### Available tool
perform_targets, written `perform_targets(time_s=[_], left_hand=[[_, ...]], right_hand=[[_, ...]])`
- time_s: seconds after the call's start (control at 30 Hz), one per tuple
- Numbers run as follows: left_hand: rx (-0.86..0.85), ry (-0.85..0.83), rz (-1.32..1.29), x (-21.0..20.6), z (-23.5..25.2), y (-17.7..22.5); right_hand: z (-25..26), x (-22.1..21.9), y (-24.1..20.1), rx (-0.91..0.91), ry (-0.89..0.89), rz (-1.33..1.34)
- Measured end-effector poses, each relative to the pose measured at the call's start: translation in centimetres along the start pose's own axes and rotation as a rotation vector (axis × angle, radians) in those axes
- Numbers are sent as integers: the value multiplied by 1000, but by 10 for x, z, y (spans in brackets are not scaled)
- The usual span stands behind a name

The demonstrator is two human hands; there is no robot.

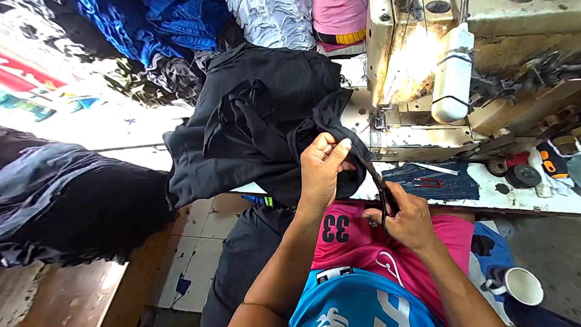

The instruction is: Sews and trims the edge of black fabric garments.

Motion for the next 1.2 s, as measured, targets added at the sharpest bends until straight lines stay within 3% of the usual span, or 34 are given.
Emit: perform_targets(time_s=[0.43,0.73,1.2], left_hand=[[-9,-4,-37,-7,0,-2],[-13,-13,-8,-8,-3,-10],[-25,-24,-6,-8,-3,-8]], right_hand=[[-9,3,5,1,87,14],[-12,2,13,-55,-62,54],[-9,3,10,-30,-10,85]])
Point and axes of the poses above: each hand's wrist, its own z-axis towards the middle knuckle, its own x-axis out of the back of the hand, y = z × x, the point moved 6 cm from there along z, towards the middle knuckle, and after that the axes turned 1 degree about y, right-handed, at the moved point
